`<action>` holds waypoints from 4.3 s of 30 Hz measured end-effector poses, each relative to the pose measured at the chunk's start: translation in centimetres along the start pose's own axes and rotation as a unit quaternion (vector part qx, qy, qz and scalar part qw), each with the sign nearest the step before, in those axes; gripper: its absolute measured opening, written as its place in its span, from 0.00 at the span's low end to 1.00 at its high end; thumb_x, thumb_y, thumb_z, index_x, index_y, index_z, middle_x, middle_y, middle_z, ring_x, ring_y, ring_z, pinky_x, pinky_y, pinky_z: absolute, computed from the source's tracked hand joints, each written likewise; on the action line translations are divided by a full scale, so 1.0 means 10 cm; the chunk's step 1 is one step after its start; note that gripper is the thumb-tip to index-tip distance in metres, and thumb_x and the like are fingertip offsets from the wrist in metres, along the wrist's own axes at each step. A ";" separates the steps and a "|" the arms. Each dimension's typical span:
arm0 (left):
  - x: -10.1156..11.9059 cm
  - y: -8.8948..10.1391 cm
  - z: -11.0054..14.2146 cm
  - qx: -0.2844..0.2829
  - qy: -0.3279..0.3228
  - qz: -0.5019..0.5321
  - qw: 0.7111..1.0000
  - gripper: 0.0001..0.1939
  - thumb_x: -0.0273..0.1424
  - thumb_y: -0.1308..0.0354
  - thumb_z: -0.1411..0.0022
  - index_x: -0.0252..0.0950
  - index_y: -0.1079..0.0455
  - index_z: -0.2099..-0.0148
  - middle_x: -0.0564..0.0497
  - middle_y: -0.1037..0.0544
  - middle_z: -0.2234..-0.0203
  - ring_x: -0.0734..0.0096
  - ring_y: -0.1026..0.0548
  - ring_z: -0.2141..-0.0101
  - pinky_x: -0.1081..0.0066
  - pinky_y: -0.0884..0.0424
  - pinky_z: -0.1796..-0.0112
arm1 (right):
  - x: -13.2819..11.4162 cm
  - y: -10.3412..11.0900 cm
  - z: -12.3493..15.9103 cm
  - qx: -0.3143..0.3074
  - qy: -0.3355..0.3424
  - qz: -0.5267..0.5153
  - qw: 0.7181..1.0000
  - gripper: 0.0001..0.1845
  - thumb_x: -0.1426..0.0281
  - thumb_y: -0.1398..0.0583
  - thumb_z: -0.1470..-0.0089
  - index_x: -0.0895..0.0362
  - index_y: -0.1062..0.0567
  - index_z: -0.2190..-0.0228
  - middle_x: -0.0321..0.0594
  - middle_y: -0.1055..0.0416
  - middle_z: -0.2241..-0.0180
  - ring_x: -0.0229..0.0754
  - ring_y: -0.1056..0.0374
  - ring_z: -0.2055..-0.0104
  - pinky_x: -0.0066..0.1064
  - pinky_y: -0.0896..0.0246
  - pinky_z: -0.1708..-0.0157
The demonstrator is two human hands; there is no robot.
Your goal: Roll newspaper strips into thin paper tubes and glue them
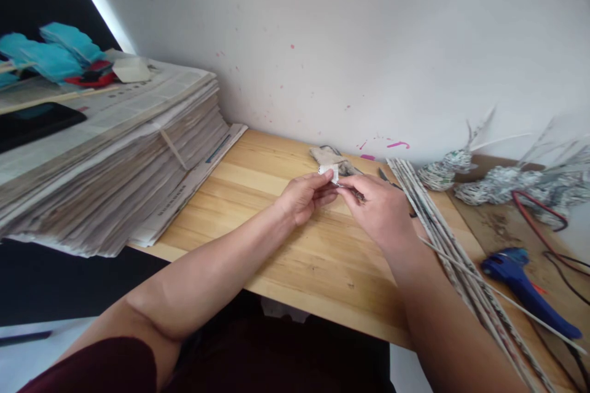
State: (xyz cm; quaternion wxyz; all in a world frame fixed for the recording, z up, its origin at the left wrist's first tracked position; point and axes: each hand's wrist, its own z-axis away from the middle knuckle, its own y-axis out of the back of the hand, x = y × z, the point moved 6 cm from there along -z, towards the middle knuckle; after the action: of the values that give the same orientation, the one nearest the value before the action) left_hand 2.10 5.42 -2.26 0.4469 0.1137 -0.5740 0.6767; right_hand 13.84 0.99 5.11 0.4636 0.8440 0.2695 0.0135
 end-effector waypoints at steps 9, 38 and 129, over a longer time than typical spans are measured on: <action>-0.02 0.02 -0.01 0.005 0.010 0.021 1.000 0.03 0.24 0.37 0.41 0.29 0.26 0.67 0.47 0.21 0.73 0.76 0.23 0.72 0.75 0.26 0.66 | -0.02 0.02 0.00 -0.010 -0.024 0.010 1.000 0.10 0.68 0.43 0.40 0.54 0.21 0.66 0.41 0.22 0.69 0.45 0.28 0.67 0.34 0.40 0.65; -0.05 0.01 0.02 0.045 -0.018 -0.010 0.999 0.09 0.27 0.33 0.46 0.27 0.28 0.71 0.50 0.25 0.78 0.80 0.28 0.77 0.79 0.31 0.74 | 0.04 -0.02 0.00 -0.031 -0.120 -0.153 0.980 0.04 0.71 0.39 0.47 0.55 0.24 0.67 0.38 0.22 0.68 0.40 0.27 0.69 0.31 0.35 0.67; 0.04 0.02 -0.02 0.037 -0.021 0.039 0.998 0.03 0.20 0.40 0.39 0.28 0.29 0.67 0.50 0.25 0.77 0.83 0.28 0.79 0.84 0.28 0.75 | 0.03 -0.06 0.02 -0.158 -0.110 -0.011 0.981 0.12 0.67 0.47 0.39 0.54 0.31 0.74 0.36 0.31 0.78 0.40 0.37 0.76 0.31 0.53 0.74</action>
State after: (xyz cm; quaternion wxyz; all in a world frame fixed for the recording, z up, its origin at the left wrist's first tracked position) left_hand 1.74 5.81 -2.21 0.4036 0.1223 -0.5615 0.7120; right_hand 13.83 1.26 4.45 0.6177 0.7537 0.2207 -0.0418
